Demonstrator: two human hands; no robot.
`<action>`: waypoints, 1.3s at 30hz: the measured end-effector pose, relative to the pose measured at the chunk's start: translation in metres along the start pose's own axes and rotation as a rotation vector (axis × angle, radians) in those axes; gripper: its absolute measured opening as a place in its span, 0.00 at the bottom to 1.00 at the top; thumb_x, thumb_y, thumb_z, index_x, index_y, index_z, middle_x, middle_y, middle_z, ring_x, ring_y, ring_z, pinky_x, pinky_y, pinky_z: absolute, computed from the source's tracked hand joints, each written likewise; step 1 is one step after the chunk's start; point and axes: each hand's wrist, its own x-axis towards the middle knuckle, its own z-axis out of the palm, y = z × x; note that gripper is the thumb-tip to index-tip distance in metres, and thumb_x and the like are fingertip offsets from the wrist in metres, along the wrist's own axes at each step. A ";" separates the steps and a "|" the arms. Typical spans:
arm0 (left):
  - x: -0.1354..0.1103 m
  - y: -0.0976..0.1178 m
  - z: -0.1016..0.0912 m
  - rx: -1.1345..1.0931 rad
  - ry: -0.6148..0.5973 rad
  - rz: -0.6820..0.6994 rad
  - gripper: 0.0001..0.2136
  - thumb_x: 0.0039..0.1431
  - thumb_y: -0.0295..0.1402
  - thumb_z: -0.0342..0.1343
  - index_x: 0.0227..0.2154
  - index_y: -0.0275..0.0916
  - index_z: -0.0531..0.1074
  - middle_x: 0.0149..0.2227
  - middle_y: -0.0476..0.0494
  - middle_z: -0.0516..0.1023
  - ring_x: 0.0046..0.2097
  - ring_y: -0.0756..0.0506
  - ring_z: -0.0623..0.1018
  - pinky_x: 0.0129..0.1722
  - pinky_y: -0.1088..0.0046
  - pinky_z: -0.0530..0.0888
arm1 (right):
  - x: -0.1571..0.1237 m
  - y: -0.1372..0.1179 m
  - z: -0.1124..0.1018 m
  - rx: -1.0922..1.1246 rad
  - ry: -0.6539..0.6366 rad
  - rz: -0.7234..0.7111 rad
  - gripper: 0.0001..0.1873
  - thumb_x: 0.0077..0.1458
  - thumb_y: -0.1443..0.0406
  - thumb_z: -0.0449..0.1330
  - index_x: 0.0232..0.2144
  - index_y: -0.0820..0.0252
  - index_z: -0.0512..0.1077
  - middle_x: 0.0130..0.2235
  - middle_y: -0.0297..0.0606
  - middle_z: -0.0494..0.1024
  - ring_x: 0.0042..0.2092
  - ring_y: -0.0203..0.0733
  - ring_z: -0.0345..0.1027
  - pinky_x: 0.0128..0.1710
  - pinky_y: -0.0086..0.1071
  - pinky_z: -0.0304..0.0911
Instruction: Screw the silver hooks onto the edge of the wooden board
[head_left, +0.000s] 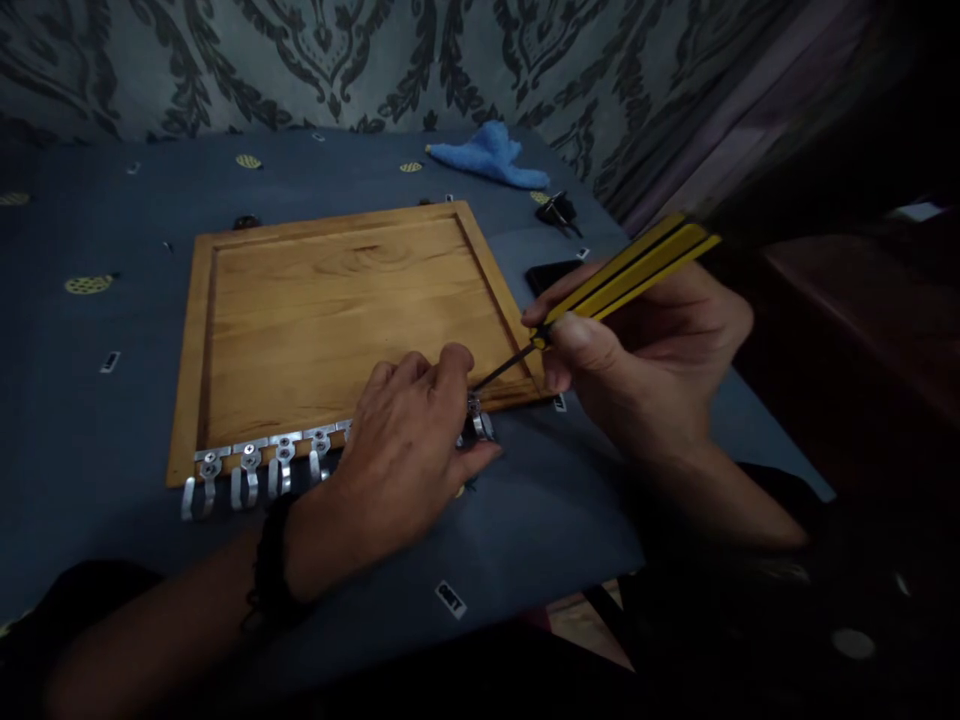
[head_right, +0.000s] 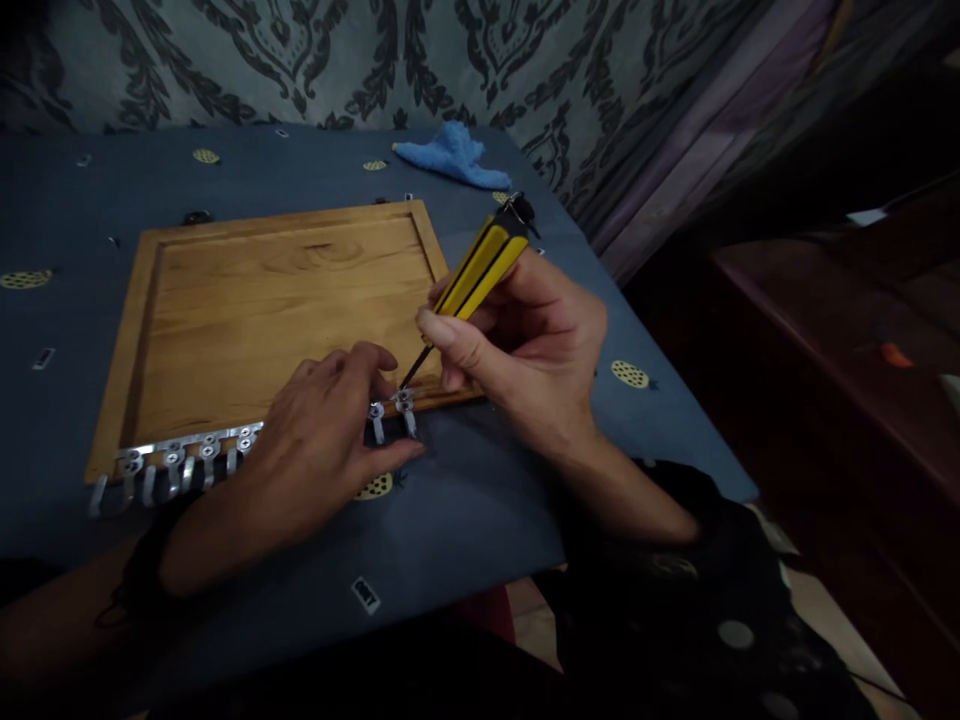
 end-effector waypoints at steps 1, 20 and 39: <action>0.000 0.000 0.000 0.001 0.006 0.005 0.25 0.52 0.35 0.68 0.47 0.37 0.61 0.41 0.44 0.77 0.46 0.38 0.74 0.45 0.58 0.69 | 0.000 0.001 -0.001 0.006 0.017 -0.013 0.06 0.49 0.61 0.71 0.29 0.54 0.78 0.30 0.30 0.78 0.18 0.29 0.64 0.13 0.27 0.62; -0.001 0.000 0.000 -0.007 0.024 0.006 0.24 0.54 0.36 0.67 0.47 0.38 0.60 0.41 0.45 0.77 0.46 0.39 0.74 0.46 0.58 0.69 | -0.001 0.001 0.002 -0.067 -0.040 0.026 0.09 0.48 0.58 0.72 0.30 0.53 0.77 0.28 0.30 0.76 0.18 0.30 0.64 0.14 0.28 0.64; -0.002 -0.002 0.002 -0.004 0.042 0.013 0.24 0.53 0.36 0.67 0.47 0.39 0.60 0.42 0.46 0.78 0.47 0.39 0.74 0.47 0.59 0.70 | -0.002 0.002 0.001 -0.090 0.018 0.004 0.07 0.49 0.59 0.71 0.30 0.51 0.77 0.27 0.30 0.76 0.17 0.31 0.62 0.13 0.31 0.63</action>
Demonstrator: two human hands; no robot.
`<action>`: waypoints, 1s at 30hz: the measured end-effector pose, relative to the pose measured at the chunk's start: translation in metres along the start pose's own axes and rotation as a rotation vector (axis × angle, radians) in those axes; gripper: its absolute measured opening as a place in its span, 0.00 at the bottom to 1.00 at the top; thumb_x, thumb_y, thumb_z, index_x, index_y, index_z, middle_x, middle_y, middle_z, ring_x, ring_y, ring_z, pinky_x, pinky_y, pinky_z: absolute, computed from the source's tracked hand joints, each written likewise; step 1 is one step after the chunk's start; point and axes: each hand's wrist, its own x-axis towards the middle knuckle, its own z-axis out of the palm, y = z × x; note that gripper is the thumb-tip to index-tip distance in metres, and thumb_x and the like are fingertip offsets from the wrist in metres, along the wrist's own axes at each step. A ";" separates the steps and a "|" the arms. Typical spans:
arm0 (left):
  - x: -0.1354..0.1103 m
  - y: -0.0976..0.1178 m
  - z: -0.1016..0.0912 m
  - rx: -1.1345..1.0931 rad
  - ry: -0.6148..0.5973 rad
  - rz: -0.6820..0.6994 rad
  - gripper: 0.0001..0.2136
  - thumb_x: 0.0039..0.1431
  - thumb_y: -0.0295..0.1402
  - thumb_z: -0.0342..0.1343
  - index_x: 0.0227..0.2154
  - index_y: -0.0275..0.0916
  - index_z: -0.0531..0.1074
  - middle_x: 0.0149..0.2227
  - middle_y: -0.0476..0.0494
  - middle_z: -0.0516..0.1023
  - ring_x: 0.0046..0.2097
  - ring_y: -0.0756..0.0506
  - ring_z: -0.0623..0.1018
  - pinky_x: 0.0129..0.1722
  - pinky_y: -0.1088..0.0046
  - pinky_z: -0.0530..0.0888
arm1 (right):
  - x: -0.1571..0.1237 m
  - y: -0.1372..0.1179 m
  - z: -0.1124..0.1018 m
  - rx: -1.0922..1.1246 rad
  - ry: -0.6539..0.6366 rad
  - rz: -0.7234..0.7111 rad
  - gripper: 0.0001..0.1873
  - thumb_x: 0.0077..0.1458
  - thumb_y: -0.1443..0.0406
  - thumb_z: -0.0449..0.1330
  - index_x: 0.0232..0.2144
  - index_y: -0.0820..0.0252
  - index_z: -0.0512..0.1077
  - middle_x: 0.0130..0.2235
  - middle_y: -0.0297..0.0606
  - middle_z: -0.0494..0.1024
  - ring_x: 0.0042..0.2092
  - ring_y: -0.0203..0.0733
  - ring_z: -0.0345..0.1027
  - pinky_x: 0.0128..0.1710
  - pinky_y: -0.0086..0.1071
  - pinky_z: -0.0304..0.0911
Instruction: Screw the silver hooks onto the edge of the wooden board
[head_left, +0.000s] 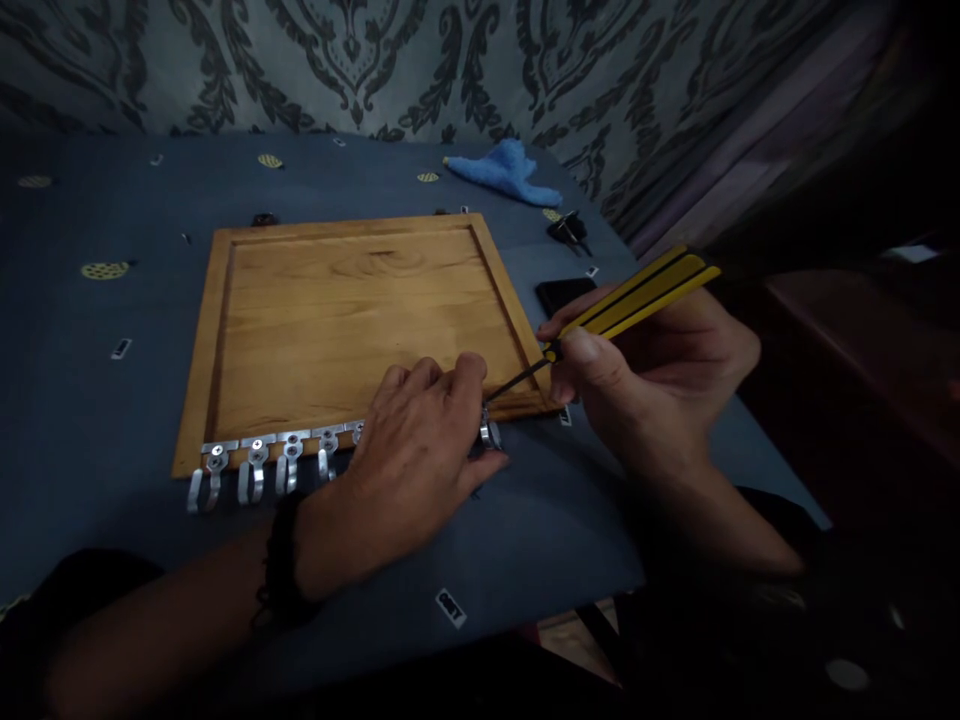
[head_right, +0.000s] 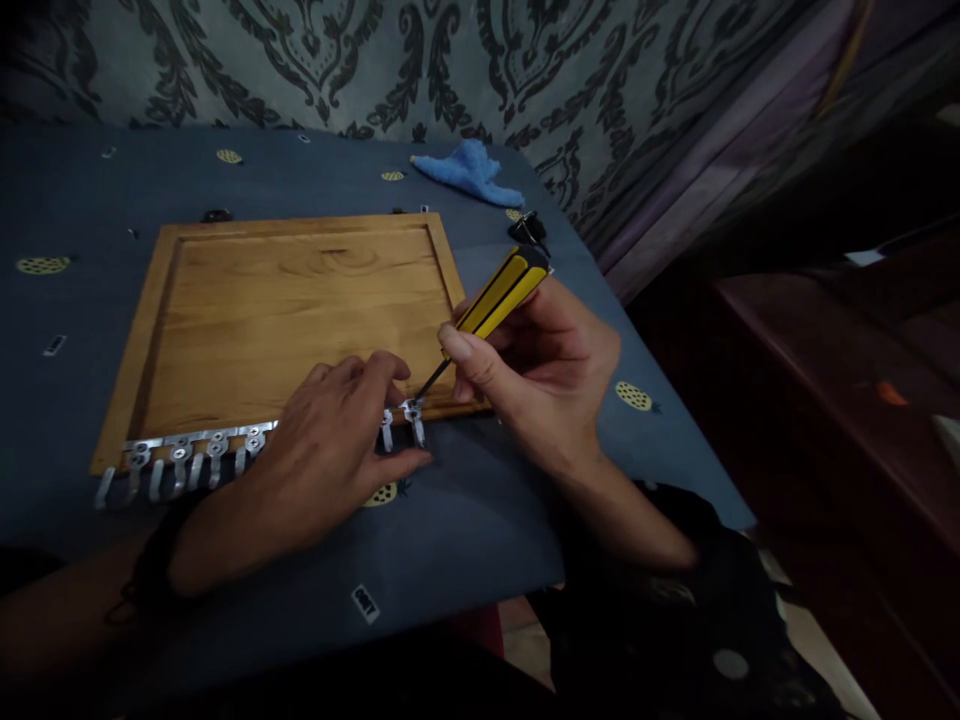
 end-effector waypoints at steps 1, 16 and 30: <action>0.000 0.000 0.000 -0.001 0.001 0.000 0.24 0.53 0.36 0.67 0.47 0.39 0.60 0.42 0.46 0.78 0.46 0.39 0.74 0.47 0.58 0.70 | 0.000 0.000 0.000 -0.005 0.003 0.006 0.07 0.49 0.58 0.71 0.30 0.50 0.77 0.26 0.30 0.76 0.17 0.32 0.62 0.13 0.31 0.63; -0.002 0.000 0.002 0.016 0.023 0.020 0.24 0.53 0.36 0.67 0.47 0.39 0.60 0.41 0.46 0.77 0.45 0.40 0.74 0.46 0.60 0.70 | -0.001 0.000 0.002 -0.006 -0.036 0.008 0.08 0.49 0.60 0.71 0.30 0.54 0.77 0.26 0.29 0.76 0.17 0.30 0.63 0.13 0.28 0.64; -0.002 -0.001 0.002 0.024 0.039 0.040 0.25 0.54 0.36 0.66 0.49 0.37 0.60 0.40 0.45 0.76 0.45 0.39 0.74 0.46 0.59 0.70 | 0.000 0.001 0.000 -0.018 -0.066 -0.052 0.04 0.51 0.64 0.70 0.28 0.55 0.77 0.27 0.30 0.76 0.18 0.30 0.63 0.15 0.30 0.63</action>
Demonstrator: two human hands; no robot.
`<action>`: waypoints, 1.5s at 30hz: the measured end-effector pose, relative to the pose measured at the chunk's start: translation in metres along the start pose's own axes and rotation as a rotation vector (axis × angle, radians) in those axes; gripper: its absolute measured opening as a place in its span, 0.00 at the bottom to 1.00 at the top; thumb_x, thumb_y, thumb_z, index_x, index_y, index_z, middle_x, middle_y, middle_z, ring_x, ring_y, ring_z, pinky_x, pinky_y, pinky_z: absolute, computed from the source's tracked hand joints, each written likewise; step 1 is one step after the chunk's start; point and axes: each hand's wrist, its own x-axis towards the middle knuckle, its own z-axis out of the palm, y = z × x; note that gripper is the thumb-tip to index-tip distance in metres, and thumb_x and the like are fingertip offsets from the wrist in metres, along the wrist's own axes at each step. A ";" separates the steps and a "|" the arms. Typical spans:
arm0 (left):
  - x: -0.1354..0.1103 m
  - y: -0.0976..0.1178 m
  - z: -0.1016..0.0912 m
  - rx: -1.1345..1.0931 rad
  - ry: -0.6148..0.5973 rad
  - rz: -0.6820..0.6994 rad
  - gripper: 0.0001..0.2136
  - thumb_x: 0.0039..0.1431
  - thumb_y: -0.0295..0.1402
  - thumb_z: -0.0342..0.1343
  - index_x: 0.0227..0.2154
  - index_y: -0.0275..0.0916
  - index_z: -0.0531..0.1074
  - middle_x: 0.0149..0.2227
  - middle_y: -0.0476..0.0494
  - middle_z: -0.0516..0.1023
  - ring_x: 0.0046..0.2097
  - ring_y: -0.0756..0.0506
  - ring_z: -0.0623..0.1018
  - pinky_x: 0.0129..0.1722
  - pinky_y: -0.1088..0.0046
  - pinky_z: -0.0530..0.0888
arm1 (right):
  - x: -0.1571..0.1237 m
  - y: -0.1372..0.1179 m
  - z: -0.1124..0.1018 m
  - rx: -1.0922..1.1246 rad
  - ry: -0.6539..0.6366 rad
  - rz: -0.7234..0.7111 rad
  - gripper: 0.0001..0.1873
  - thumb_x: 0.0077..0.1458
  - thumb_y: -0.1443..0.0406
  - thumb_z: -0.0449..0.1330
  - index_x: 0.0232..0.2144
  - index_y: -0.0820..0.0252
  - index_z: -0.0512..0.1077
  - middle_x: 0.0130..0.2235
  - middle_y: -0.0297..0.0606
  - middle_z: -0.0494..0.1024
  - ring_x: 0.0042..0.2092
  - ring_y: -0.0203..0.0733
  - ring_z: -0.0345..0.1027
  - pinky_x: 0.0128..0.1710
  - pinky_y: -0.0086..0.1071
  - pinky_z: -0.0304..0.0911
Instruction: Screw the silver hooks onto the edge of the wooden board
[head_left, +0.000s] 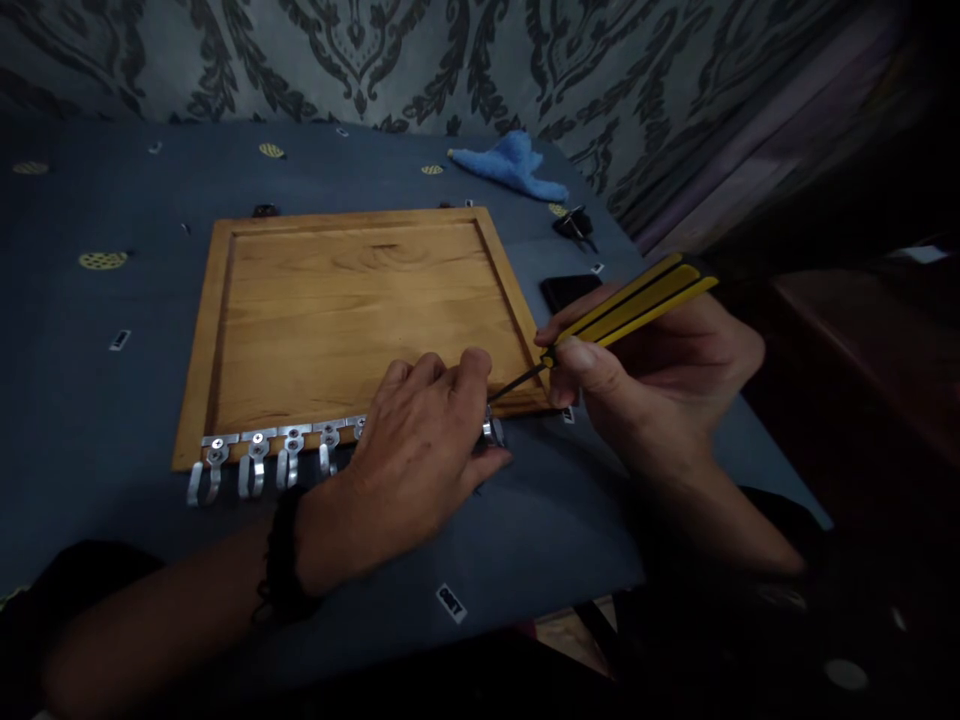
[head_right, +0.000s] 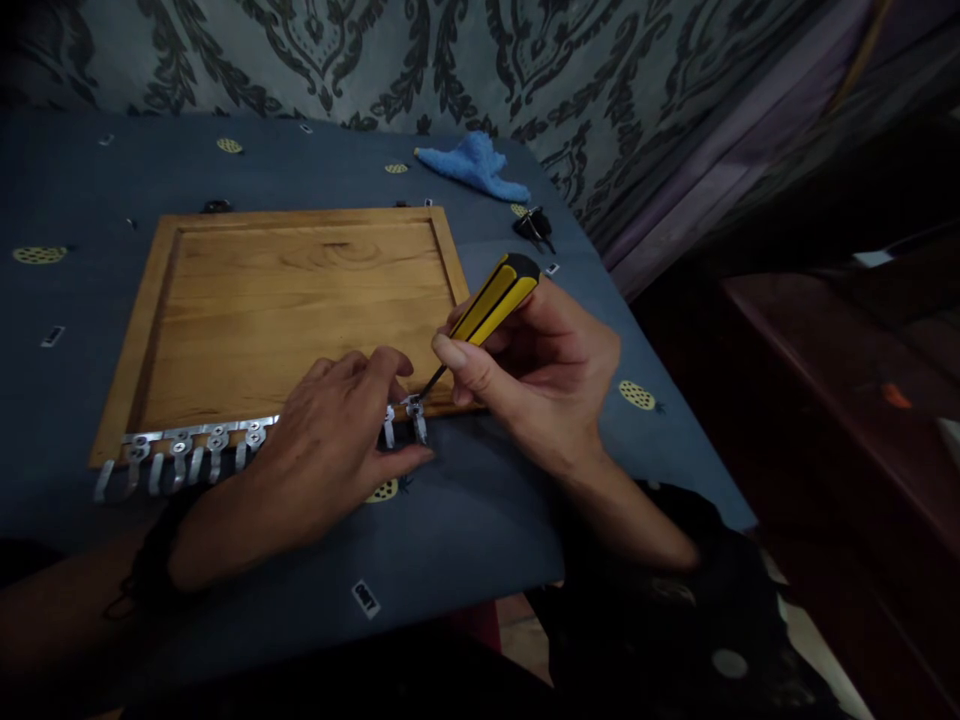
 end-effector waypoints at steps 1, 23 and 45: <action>0.000 0.000 0.000 -0.005 -0.004 -0.003 0.25 0.54 0.36 0.66 0.49 0.37 0.60 0.41 0.45 0.76 0.46 0.39 0.74 0.47 0.59 0.70 | 0.000 -0.001 0.000 -0.004 0.005 0.007 0.04 0.50 0.64 0.70 0.28 0.54 0.77 0.28 0.30 0.76 0.18 0.30 0.63 0.14 0.30 0.63; 0.002 0.001 -0.001 0.020 -0.014 -0.004 0.25 0.52 0.36 0.68 0.47 0.36 0.61 0.40 0.46 0.77 0.44 0.39 0.74 0.45 0.60 0.70 | -0.002 0.004 -0.002 -0.001 0.044 -0.021 0.04 0.53 0.63 0.68 0.30 0.53 0.76 0.26 0.30 0.75 0.18 0.31 0.64 0.14 0.30 0.61; 0.001 0.000 0.001 0.038 0.016 0.026 0.26 0.53 0.38 0.68 0.47 0.37 0.60 0.40 0.46 0.78 0.44 0.39 0.75 0.44 0.61 0.70 | 0.000 -0.002 -0.003 -0.053 -0.061 -0.020 0.06 0.48 0.64 0.71 0.27 0.55 0.77 0.29 0.30 0.78 0.23 0.31 0.68 0.19 0.27 0.66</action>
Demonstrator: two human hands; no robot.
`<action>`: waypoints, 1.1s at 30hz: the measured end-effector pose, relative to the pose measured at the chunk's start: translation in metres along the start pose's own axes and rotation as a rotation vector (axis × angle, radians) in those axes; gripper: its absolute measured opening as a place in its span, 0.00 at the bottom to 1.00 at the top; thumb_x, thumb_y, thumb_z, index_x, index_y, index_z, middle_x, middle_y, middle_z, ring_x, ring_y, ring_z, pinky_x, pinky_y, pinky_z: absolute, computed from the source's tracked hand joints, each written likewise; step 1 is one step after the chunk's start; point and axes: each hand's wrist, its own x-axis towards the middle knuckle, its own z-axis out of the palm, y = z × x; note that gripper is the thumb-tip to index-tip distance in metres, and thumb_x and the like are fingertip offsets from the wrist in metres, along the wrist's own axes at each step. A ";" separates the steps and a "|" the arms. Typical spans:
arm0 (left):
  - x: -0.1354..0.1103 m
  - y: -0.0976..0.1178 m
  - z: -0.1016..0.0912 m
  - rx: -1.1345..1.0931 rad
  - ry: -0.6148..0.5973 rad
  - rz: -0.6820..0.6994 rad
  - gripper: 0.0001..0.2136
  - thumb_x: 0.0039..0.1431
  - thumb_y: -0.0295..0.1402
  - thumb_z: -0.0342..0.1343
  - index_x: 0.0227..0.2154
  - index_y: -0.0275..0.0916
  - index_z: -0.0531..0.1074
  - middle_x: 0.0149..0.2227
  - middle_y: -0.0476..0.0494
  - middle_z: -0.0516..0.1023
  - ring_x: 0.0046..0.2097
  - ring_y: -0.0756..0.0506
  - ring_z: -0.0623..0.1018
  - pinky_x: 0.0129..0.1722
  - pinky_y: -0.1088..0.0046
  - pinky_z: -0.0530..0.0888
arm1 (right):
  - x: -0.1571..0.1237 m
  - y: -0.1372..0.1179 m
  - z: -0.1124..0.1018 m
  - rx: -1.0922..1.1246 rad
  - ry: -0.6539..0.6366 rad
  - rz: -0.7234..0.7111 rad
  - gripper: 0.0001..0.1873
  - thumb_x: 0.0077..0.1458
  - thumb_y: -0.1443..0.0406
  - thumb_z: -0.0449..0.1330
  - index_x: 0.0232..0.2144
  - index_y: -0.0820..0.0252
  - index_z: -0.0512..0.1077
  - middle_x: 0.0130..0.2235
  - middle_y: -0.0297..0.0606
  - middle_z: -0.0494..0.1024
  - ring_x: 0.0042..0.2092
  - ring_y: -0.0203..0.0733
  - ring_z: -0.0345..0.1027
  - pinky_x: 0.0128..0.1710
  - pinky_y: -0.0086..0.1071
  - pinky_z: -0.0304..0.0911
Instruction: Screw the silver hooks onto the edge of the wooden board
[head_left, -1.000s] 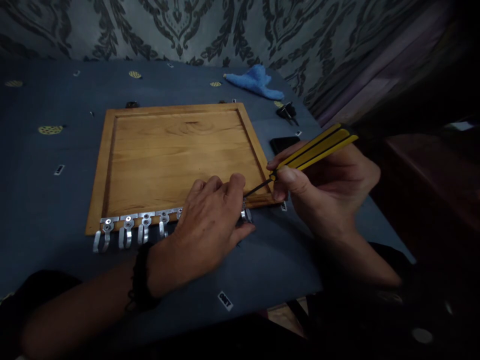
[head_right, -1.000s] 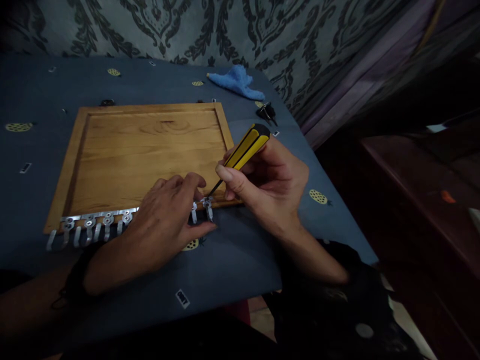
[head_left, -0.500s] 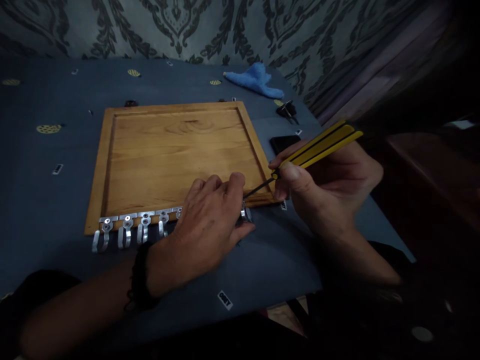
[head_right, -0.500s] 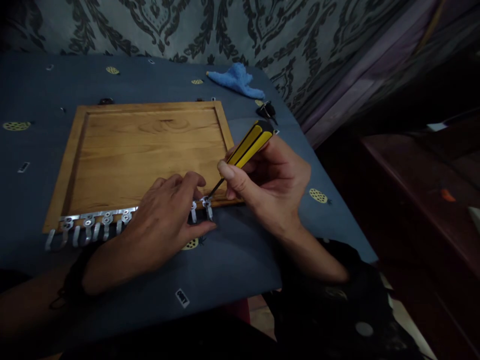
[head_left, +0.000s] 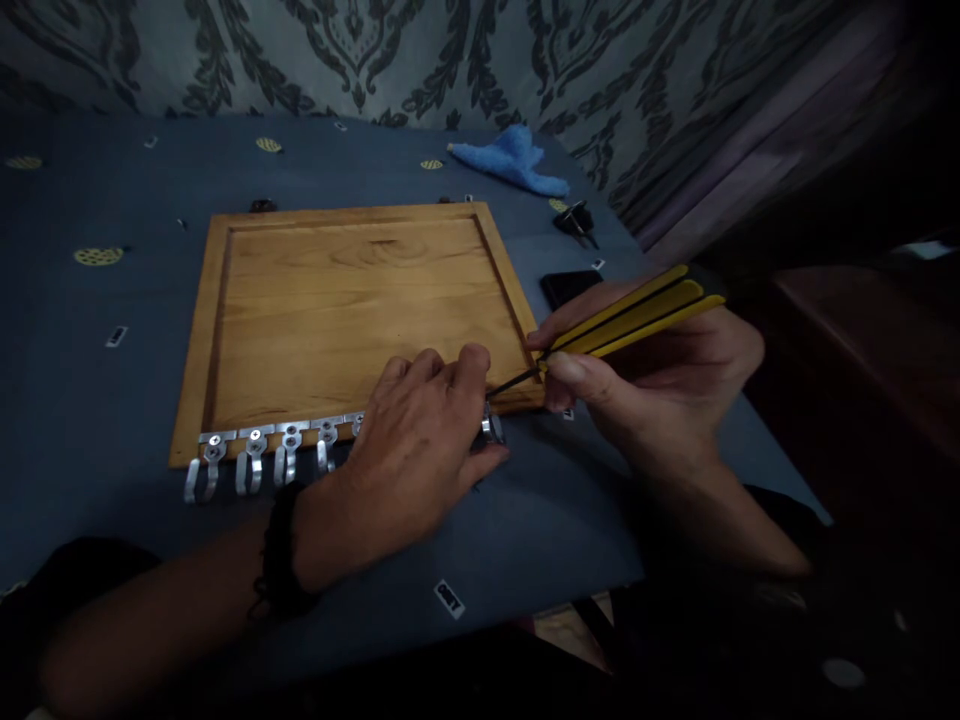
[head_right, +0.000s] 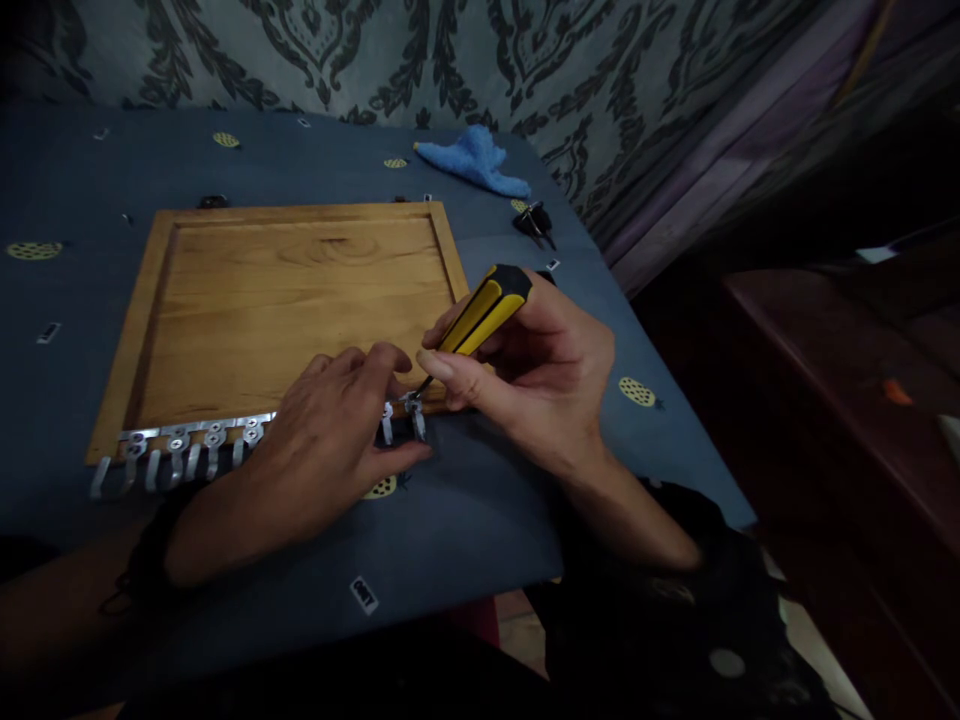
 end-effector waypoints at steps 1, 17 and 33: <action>0.000 0.000 0.000 0.002 0.002 0.000 0.26 0.53 0.38 0.68 0.47 0.37 0.60 0.40 0.46 0.78 0.44 0.39 0.75 0.44 0.61 0.70 | 0.001 -0.001 -0.001 0.024 -0.021 0.027 0.07 0.48 0.64 0.71 0.29 0.55 0.77 0.30 0.30 0.79 0.22 0.30 0.67 0.18 0.26 0.66; 0.001 0.000 -0.002 -0.042 -0.050 -0.045 0.25 0.53 0.38 0.67 0.47 0.39 0.59 0.42 0.46 0.78 0.47 0.39 0.75 0.47 0.60 0.69 | 0.003 0.004 -0.007 0.113 -0.087 0.096 0.07 0.50 0.67 0.70 0.34 0.53 0.81 0.34 0.31 0.82 0.21 0.30 0.69 0.19 0.27 0.67; 0.001 0.000 -0.001 -0.018 -0.044 -0.022 0.26 0.54 0.37 0.67 0.49 0.36 0.59 0.42 0.45 0.78 0.47 0.38 0.74 0.46 0.59 0.69 | 0.003 0.004 -0.008 0.110 -0.103 0.131 0.07 0.49 0.65 0.71 0.34 0.52 0.81 0.29 0.30 0.80 0.22 0.32 0.70 0.23 0.29 0.73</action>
